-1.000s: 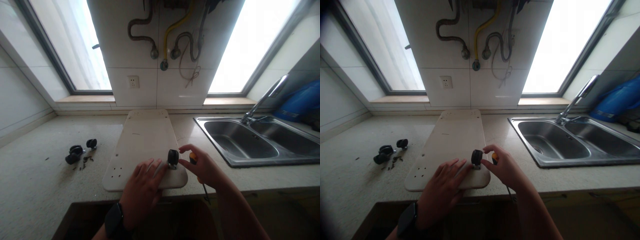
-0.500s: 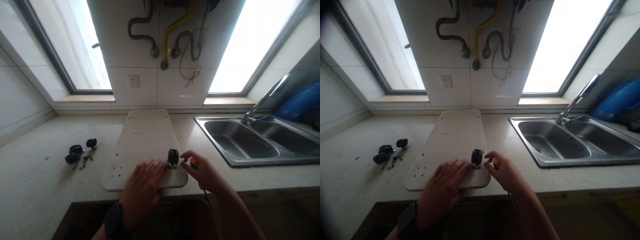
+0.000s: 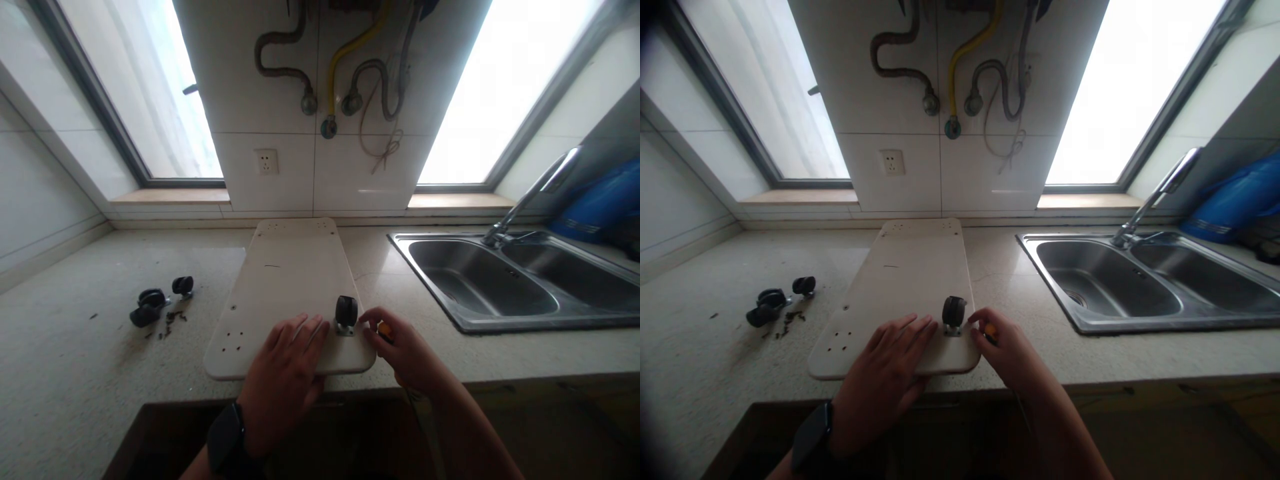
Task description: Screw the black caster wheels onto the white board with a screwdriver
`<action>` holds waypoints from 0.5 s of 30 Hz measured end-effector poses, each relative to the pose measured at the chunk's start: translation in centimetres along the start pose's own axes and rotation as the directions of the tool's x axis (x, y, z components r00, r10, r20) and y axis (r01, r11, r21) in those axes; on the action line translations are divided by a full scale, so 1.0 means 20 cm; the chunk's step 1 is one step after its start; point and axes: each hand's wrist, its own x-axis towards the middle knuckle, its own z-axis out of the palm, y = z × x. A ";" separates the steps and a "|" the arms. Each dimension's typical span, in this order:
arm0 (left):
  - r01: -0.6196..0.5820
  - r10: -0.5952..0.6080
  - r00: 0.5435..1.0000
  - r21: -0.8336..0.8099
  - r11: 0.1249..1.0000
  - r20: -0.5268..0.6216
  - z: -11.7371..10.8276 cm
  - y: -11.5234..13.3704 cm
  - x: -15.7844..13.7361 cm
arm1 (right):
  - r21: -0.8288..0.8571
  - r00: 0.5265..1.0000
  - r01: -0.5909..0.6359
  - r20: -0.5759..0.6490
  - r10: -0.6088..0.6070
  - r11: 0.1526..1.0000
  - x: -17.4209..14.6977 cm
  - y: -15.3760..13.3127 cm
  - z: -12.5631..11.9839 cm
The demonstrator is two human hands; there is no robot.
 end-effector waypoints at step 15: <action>-0.078 0.077 0.997 -0.046 0.996 -0.020 -0.04 -0.04 -0.02 | 0.539 0.971 -0.046 -0.173 0.164 0.841 -0.07 0.02 -0.14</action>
